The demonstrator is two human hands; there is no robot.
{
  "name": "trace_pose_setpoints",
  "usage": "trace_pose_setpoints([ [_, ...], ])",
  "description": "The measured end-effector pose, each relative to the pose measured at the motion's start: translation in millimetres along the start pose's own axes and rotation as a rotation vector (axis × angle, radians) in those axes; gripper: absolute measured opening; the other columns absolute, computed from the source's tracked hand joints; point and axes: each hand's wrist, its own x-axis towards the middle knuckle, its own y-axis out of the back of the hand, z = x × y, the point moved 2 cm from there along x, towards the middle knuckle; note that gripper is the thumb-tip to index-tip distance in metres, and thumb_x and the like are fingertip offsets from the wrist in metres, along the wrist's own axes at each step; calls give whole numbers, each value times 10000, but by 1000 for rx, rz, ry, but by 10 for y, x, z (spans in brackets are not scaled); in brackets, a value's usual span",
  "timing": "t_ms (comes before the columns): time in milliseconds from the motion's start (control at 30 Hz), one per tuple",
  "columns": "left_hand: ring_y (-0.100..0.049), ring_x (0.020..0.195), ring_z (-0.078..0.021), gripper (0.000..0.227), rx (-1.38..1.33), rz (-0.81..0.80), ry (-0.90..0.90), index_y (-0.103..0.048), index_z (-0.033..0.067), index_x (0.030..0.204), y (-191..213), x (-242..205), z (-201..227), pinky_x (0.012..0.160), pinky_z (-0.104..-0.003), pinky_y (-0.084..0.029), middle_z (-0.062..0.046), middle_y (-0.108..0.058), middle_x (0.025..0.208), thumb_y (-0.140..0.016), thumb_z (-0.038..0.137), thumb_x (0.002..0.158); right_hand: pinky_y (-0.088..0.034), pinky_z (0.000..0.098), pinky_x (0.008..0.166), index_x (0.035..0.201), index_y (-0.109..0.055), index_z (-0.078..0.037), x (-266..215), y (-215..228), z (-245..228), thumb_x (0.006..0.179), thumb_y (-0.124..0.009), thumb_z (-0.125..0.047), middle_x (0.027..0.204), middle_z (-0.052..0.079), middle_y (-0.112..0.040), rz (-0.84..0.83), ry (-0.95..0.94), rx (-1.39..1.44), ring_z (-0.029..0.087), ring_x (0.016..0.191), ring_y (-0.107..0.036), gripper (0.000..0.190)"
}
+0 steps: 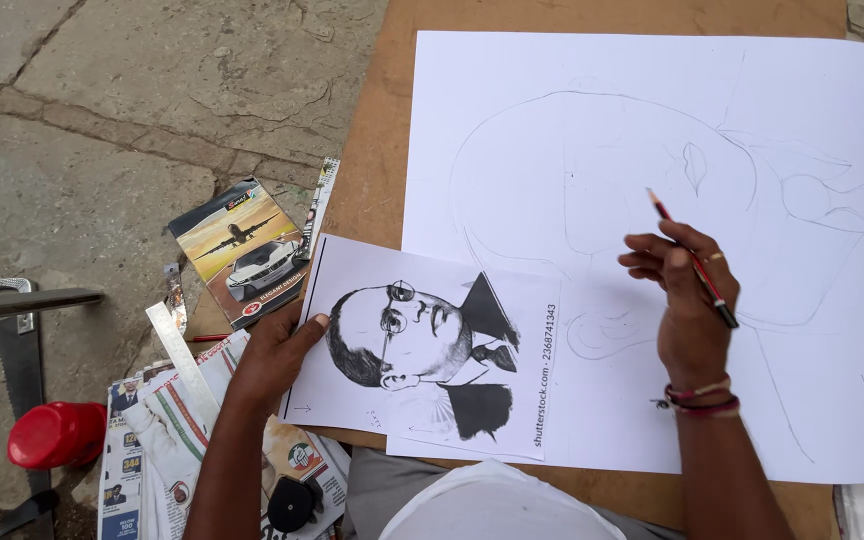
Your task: Drawing a portrait of B.R. Ambedkar on a large sheet of paper using a reference image.
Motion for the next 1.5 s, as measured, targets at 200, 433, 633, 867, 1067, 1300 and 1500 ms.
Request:
trace_pose_setpoints([
  [200,-680,746,-147,352,67,19,-59,-708,-1,1226,70,66,-54,691,-312,-559,-130,-766,939,-603,237,989,-597,332,800,1243,-654,7,719,-1058,579,1095,-570,-374,971,90,-710,-92,-227,363,167,873,-707,417],
  [433,-706,703,-179,361,213,-50,0,-713,-20,1192,82,103,70,659,-341,-575,-142,-787,912,-631,247,964,-624,320,803,1120,-634,-46,804,-1303,618,1032,-628,-143,954,86,-736,-161,-302,301,167,877,-728,131],
  [633,-598,650,-173,293,247,3,-114,-678,-41,1005,80,104,117,588,-374,-507,-142,-681,781,-649,250,982,-619,333,855,1191,-641,-56,816,-1038,691,1070,-632,-152,1032,82,-728,-160,-245,346,179,951,-723,154],
  [867,-562,631,-172,304,331,51,-250,-659,-22,937,87,222,60,585,-373,-465,-128,-645,718,-609,270,1007,-636,351,865,1185,-638,-47,856,-855,672,1135,-601,-252,1016,108,-732,-132,-235,408,206,939,-740,214],
  [1067,-601,607,-237,312,455,60,-338,-649,-9,910,46,245,177,616,-401,-473,-171,-651,720,-573,266,1037,-636,364,857,1177,-615,-68,919,-879,711,1113,-633,-190,1019,108,-725,-105,-204,346,203,926,-734,139],
  [1300,-620,610,-309,289,495,76,-280,-645,-11,886,28,145,248,623,-433,-478,-203,-651,713,-588,244,1008,-631,326,810,1179,-632,-64,1200,-852,753,1081,-592,-238,1031,86,-725,140,-199,376,173,917,-730,204],
  [1500,-630,652,-346,273,479,85,-338,-630,-14,882,31,185,184,657,-449,-482,-216,-663,745,-595,235,990,-633,313,779,1141,-645,-61,1282,-404,861,1041,-570,-269,990,88,-737,457,-190,351,166,880,-738,243],
])
